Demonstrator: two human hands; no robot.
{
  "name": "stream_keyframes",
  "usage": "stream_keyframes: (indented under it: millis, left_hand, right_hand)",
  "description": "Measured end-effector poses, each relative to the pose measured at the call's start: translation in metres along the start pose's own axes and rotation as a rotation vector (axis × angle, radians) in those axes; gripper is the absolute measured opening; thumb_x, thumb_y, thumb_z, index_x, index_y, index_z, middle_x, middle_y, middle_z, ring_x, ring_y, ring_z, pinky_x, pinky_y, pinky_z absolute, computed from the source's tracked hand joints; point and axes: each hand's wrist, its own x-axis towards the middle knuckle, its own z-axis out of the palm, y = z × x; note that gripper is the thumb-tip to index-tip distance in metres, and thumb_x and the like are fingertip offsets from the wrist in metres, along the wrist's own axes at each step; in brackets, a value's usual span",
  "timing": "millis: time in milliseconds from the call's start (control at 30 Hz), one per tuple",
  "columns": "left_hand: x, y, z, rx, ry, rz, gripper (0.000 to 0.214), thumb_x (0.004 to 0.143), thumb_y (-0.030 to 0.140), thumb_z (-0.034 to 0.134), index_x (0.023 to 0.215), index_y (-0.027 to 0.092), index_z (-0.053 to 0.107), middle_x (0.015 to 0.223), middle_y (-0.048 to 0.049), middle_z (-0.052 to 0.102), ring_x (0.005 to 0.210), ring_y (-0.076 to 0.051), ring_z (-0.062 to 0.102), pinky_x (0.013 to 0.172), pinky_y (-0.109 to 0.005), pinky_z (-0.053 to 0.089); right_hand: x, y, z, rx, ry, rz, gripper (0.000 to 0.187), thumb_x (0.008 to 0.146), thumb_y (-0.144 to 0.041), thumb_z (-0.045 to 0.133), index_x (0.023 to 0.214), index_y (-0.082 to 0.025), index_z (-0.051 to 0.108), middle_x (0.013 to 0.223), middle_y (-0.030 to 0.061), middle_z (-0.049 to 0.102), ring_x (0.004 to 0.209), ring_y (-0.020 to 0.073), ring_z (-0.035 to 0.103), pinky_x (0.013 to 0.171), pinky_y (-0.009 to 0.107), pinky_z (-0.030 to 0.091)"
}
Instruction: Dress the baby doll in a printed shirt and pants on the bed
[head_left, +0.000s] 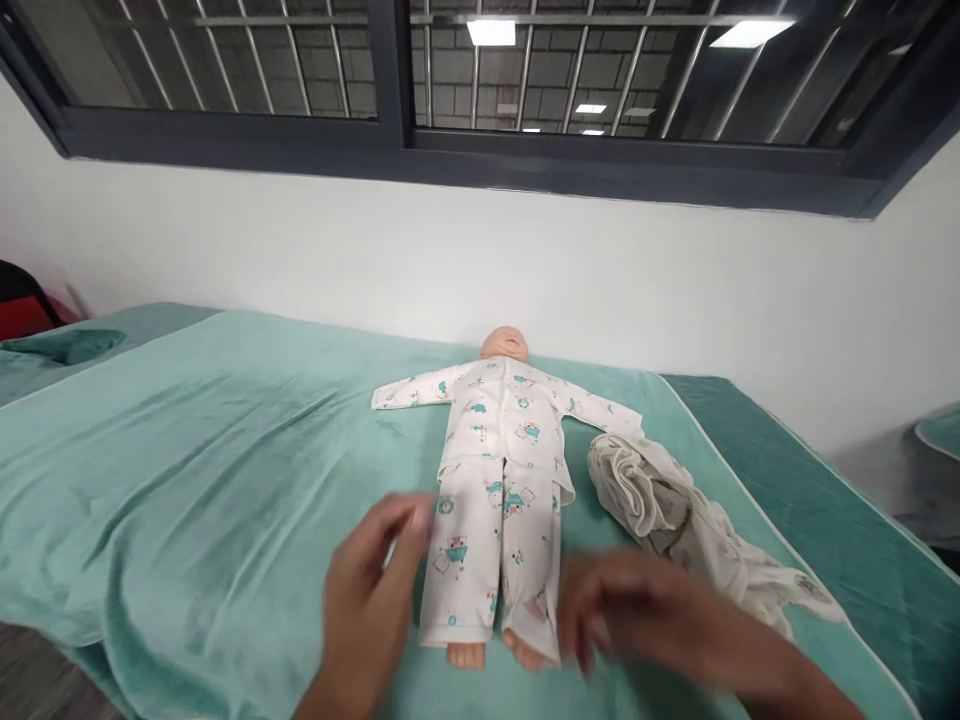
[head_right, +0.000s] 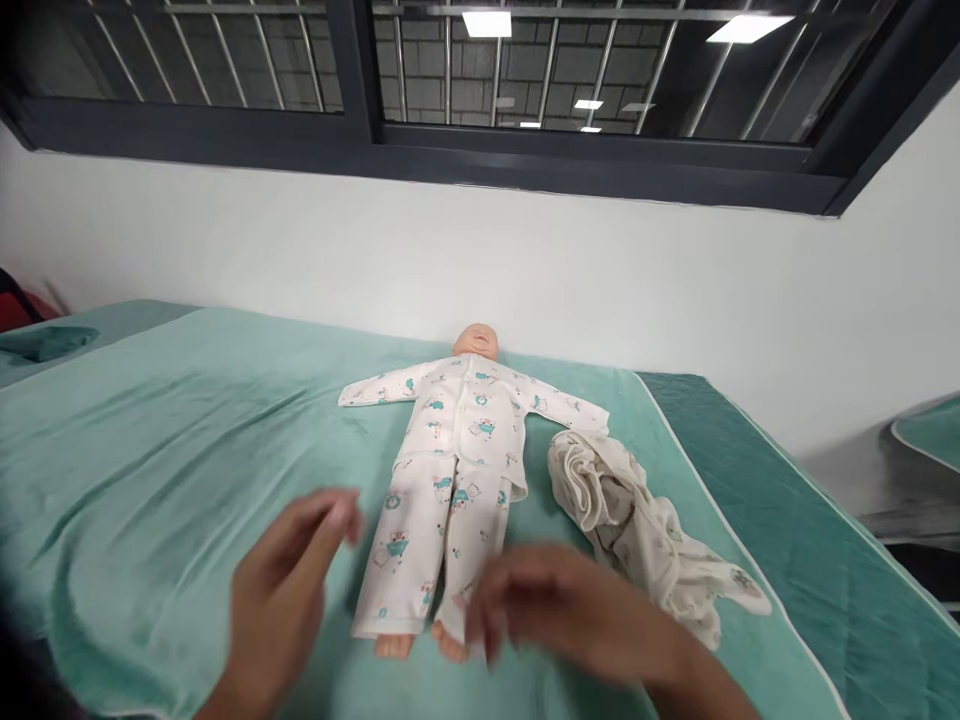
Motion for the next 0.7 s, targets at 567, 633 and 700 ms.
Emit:
stream_keyframes:
  millis: [567, 633, 700]
  left_hand:
    - [0.216, -0.027, 0.167, 0.164, -0.422, 0.211, 0.039, 0.097, 0.025, 0.037, 0.117, 0.028, 0.070, 0.125, -0.0020, 0.068, 0.120, -0.021, 0.058, 0.107, -0.038, 0.044]
    - [0.215, -0.026, 0.165, 0.137, -0.422, 0.214, 0.039, 0.096, 0.024, 0.037, 0.116, 0.029, 0.071, 0.124, -0.0013, 0.068, 0.120, -0.020, 0.058, 0.107, -0.037, 0.044]
    - [0.215, -0.025, 0.163, 0.101, -0.423, 0.222, 0.039, 0.095, 0.022, 0.038, 0.114, 0.029, 0.071, 0.124, -0.0012, 0.068, 0.121, -0.020, 0.058, 0.108, -0.037, 0.043]
  right_hand:
    - [0.206, 0.082, -0.069, -0.194, 0.841, -0.029, 0.021, 0.086, -0.031, 0.052, 0.097, -0.023, 0.068, 0.098, 0.0041, 0.069, 0.086, 0.0191, 0.061, 0.083, 0.037, 0.049]
    - [0.207, 0.081, -0.068, -0.213, 0.828, -0.046, 0.022, 0.087, -0.032, 0.051, 0.098, -0.023, 0.068, 0.103, 0.0046, 0.068, 0.088, 0.0192, 0.060, 0.085, 0.038, 0.049]
    - [0.208, 0.080, -0.067, -0.218, 0.808, -0.058, 0.023, 0.088, -0.033, 0.051, 0.098, -0.023, 0.068, 0.105, 0.0049, 0.068, 0.090, 0.0194, 0.060, 0.086, 0.039, 0.049]
